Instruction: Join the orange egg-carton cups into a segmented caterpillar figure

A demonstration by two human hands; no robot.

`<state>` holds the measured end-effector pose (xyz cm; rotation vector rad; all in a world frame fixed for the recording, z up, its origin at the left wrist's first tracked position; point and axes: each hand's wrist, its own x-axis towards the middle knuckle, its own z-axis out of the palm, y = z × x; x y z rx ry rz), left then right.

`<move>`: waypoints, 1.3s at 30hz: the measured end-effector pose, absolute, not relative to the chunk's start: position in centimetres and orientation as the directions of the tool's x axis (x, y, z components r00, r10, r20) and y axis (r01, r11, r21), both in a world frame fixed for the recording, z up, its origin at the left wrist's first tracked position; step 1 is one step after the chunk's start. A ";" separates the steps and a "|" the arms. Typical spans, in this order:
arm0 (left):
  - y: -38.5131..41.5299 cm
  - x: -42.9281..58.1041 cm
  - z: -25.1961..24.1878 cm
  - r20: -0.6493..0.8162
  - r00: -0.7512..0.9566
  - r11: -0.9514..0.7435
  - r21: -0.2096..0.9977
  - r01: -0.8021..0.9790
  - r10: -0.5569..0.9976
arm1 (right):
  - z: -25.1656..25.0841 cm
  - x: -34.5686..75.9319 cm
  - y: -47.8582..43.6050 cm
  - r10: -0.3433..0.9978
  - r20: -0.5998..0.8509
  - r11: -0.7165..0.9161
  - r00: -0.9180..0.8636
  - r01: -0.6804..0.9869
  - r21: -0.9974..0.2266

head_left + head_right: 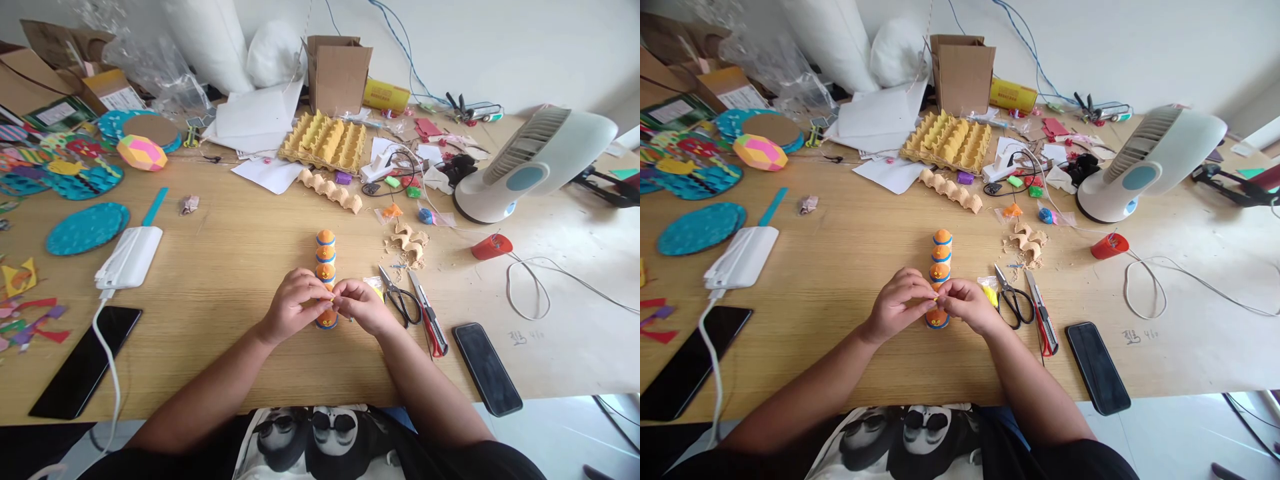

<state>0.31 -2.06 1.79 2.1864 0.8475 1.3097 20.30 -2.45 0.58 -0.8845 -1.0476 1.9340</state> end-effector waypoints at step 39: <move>-2.1 0.4 1.4 0.581 0.322 -0.659 0.709 0.250 0.747 | 0.9 20.2 -2.4 0.897 -0.155 -0.272 -0.415 -0.240 -0.932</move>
